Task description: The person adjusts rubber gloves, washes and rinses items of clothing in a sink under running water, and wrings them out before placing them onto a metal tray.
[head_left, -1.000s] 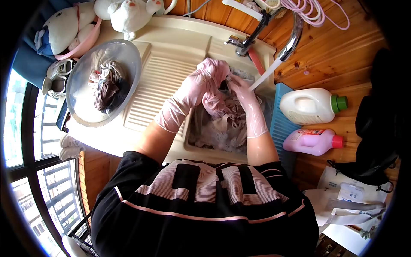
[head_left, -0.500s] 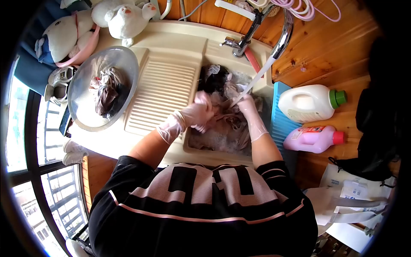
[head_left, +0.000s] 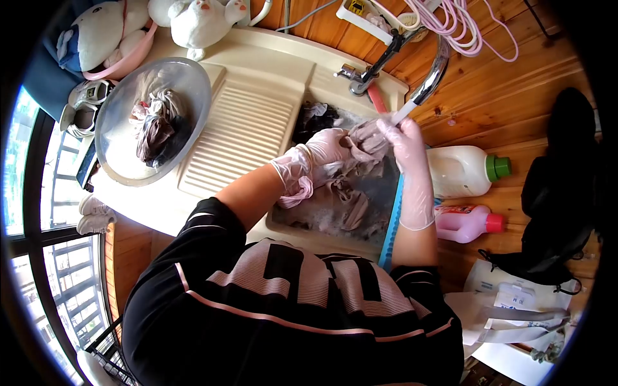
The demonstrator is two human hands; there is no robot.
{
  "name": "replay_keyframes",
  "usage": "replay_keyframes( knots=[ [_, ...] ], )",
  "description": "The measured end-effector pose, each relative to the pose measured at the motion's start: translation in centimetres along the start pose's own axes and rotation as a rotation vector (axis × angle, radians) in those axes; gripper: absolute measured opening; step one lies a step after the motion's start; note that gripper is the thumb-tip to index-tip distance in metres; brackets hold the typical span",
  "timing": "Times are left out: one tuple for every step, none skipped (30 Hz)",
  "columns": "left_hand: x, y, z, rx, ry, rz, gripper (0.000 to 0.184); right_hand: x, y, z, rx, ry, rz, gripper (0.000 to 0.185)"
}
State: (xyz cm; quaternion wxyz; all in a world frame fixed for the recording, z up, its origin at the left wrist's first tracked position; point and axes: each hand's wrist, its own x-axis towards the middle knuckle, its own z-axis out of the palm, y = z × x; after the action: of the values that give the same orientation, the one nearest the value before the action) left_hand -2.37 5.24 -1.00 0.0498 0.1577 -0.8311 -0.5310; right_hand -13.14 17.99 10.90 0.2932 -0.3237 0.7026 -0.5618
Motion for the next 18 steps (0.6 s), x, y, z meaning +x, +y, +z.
replay_keyframes(
  knots=[
    [0.2,0.0,0.0,-0.019,0.038,-0.037,0.043,0.4,0.1,-0.2,0.158,0.017,-0.025,0.016],
    [0.5,0.0,-0.1,-0.036,0.076,-0.072,0.043,0.6,0.1,-0.7,0.281,0.042,-0.047,0.016],
    [0.8,-0.7,-0.5,-0.043,0.146,0.012,0.039,0.6,0.0,-0.9,0.403,0.160,-0.055,0.017],
    [0.6,-1.1,-1.2,-0.188,0.195,0.023,0.035,0.5,-0.2,-1.0,0.524,0.278,-0.064,0.017],
    [0.6,-1.4,-2.0,-0.301,0.184,0.031,0.029,0.5,0.1,-1.7,0.511,0.279,-0.063,0.017],
    [0.1,-0.7,-3.3,-0.414,0.172,0.035,0.023,0.6,0.7,-3.0,0.499,0.279,-0.060,0.018],
    [-0.2,-0.6,-4.5,-0.488,0.138,0.040,0.024,0.6,0.9,-3.8,0.489,0.279,-0.058,0.019],
    [-0.6,-0.2,-5.8,-0.561,0.103,0.046,0.026,0.6,0.9,-4.3,0.482,0.270,-0.066,0.018],
    [-2.2,2.7,-8.0,-0.499,0.043,-0.004,0.028,0.4,0.8,-4.7,0.474,0.262,-0.073,0.017],
    [-1.8,2.1,-8.6,-0.530,0.028,0.083,0.029,0.0,0.4,-4.6,0.465,0.253,-0.078,0.016],
    [-1.2,2.0,-9.2,-0.489,0.051,0.149,0.030,-0.4,-0.2,-4.1,0.410,0.283,-0.104,0.018],
    [-0.9,2.3,-9.8,-0.447,0.074,0.214,0.031,-0.5,-0.1,-3.7,0.342,0.237,-0.091,0.018],
    [-0.6,2.8,-10.3,-0.398,0.077,0.179,0.032,-0.5,0.0,-3.4,0.274,0.190,-0.078,0.018],
    [-0.6,3.3,-10.6,-0.284,0.125,0.192,0.032,-0.5,0.2,-3.2,0.205,0.143,-0.067,0.019],
    [-1.1,5.3,-11.2,-0.170,0.173,0.206,0.032,-0.4,0.6,-3.2,0.037,0.063,-0.078,0.022],
    [-1.5,7.2,-11.6,-0.055,0.220,0.219,0.032,-0.1,0.6,-3.3,-0.331,-0.012,-0.233,0.030],
    [-1.9,8.7,-11.6,-0.056,0.286,0.223,0.033,-0.6,-0.2,-2.4,-0.561,-0.015,-0.253,0.032],
    [-1.8,9.7,-11.3,-0.146,0.279,0.188,0.034,-1.1,-1.2,-1.2,-0.791,-0.016,-0.269,0.035]
  ],
)
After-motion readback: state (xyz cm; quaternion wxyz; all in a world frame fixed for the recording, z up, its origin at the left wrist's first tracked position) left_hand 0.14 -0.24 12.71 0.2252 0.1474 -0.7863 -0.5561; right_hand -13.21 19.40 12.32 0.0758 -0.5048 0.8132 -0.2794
